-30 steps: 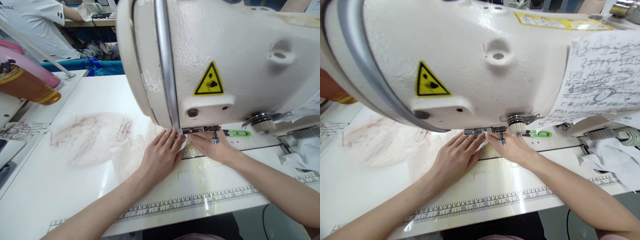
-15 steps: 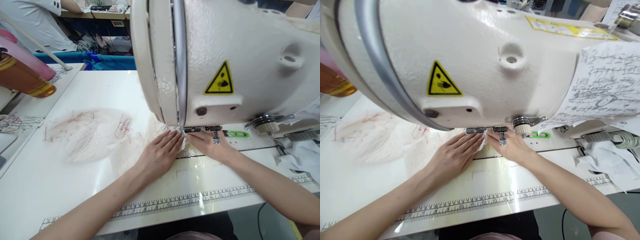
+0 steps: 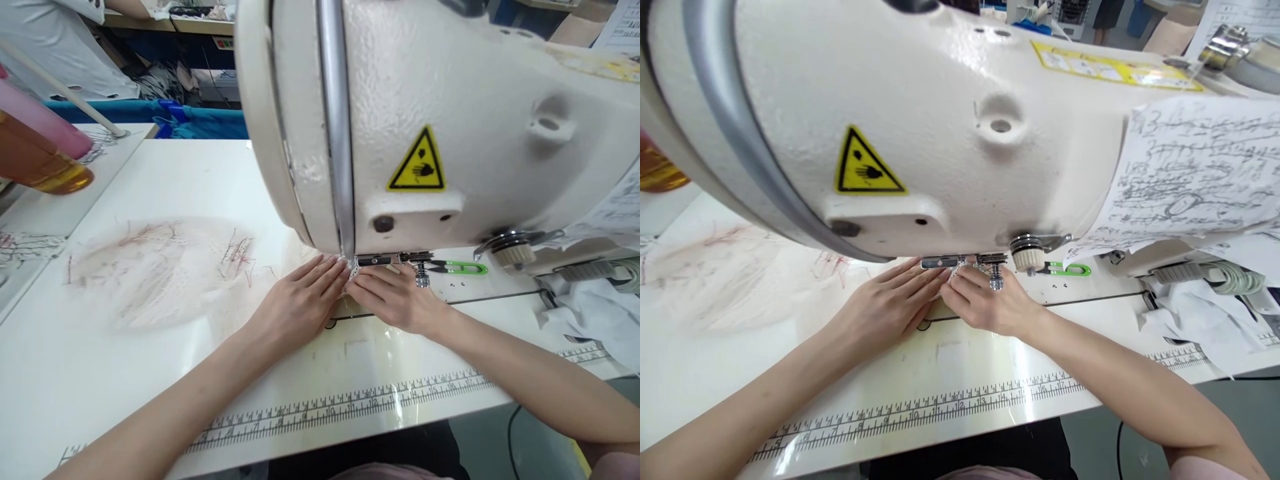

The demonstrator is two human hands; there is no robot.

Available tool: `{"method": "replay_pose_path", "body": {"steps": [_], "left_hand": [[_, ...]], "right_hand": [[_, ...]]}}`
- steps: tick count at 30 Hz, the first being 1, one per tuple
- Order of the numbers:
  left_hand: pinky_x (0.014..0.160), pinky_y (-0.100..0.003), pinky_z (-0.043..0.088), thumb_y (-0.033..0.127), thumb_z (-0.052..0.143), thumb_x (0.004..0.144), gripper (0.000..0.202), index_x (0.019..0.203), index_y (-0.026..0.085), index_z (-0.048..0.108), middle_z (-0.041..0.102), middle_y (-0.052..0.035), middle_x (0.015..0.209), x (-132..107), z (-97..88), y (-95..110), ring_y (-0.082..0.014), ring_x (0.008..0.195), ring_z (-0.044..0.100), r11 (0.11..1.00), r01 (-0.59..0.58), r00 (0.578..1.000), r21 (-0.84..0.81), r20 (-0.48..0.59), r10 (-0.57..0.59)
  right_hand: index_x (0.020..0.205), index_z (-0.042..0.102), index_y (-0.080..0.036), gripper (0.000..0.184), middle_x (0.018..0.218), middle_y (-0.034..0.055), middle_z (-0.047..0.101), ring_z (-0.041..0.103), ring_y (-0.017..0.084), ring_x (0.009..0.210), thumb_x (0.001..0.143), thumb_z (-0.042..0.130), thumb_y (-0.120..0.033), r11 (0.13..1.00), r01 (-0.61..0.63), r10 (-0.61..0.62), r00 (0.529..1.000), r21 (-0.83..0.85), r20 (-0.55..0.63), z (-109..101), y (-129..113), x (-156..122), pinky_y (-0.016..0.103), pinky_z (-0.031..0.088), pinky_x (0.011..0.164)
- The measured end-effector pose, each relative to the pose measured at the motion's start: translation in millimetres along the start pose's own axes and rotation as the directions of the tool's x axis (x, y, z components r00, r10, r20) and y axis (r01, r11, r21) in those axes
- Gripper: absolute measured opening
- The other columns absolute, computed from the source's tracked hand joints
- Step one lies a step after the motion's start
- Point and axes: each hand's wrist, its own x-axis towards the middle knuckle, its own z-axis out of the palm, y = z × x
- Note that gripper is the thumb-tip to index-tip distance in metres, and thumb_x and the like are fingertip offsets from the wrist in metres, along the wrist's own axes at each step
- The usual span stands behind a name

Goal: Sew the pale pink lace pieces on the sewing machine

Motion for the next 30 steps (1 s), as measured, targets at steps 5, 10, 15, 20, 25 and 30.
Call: {"method": "replay_pose_path", "body": {"steps": [5,10,15,20,25,30], "left_hand": [[0.101,-0.043,0.051,0.011,0.042,0.092,0.033,0.117,0.005,0.063,0.065,-0.0148,0.119,2,1.1,8,-0.027,0.112,0.062,0.997,0.033,0.999,0.066,-0.03,-0.031],[0.103,-0.044,0.049,0.013,0.045,0.092,0.033,0.12,0.008,0.062,0.065,-0.0132,0.12,3,0.6,11,-0.0275,0.115,0.061,0.997,0.079,0.997,0.011,-0.012,-0.079],[0.103,-0.043,0.049,0.014,0.045,0.092,0.032,0.118,0.006,0.063,0.066,-0.0142,0.119,3,0.2,12,-0.0282,0.115,0.061,0.996,0.074,0.997,0.04,-0.023,-0.074],[0.102,-0.042,0.049,0.014,0.044,0.092,0.033,0.118,0.005,0.062,0.066,-0.0147,0.119,2,1.0,12,-0.0281,0.116,0.06,0.995,0.086,0.996,0.05,-0.017,-0.085],[0.105,-0.043,0.046,0.012,0.044,0.091,0.037,0.125,0.006,0.059,0.065,-0.0151,0.121,0,3.3,13,-0.0284,0.12,0.056,0.991,0.134,0.991,-0.015,-0.007,-0.134],[0.102,-0.045,0.048,0.012,0.047,0.09,0.035,0.122,0.003,0.06,0.065,-0.0178,0.12,2,3.1,16,-0.0309,0.116,0.06,0.991,0.118,0.993,0.056,-0.027,-0.117]], "right_hand": [[0.097,0.062,-0.018,0.022,0.093,-0.0046,0.07,0.057,0.009,0.093,0.089,0.049,-0.002,1.0,-0.019,0.02,0.999,-0.025,0.026,-1,-1,1,0.029,0.039,0.082],[0.102,0.061,-0.022,0.028,0.102,-0.0014,0.068,0.057,0.012,0.095,0.089,0.047,-0.001,0.991,-0.095,0.08,0.986,0.098,0.149,-1,0,-2,0.029,0.039,0.081],[0.108,0.061,-0.024,0.035,0.103,-0.0006,0.067,0.057,0.013,0.094,0.088,0.044,-0.001,0.984,-0.118,0.093,0.979,0.134,0.181,-1,0,-3,0.029,0.041,0.077],[0.107,0.062,-0.023,0.037,0.1,0.0002,0.068,0.057,0.013,0.092,0.089,0.04,0.0,0.989,-0.103,0.082,0.979,0.105,0.186,-1,1,-3,0.028,0.042,0.076],[0.108,0.063,-0.023,0.039,0.098,-0.0003,0.068,0.058,0.013,0.089,0.087,0.042,0.003,0.984,-0.123,0.101,0.981,0.131,0.165,2,2,-4,0.027,0.041,0.072],[0.108,0.062,-0.024,0.042,0.101,0.0001,0.068,0.058,0.013,0.085,0.084,0.042,0.004,0.984,-0.121,0.094,0.976,0.128,0.197,-1,5,-4,0.027,0.041,0.069]]}}
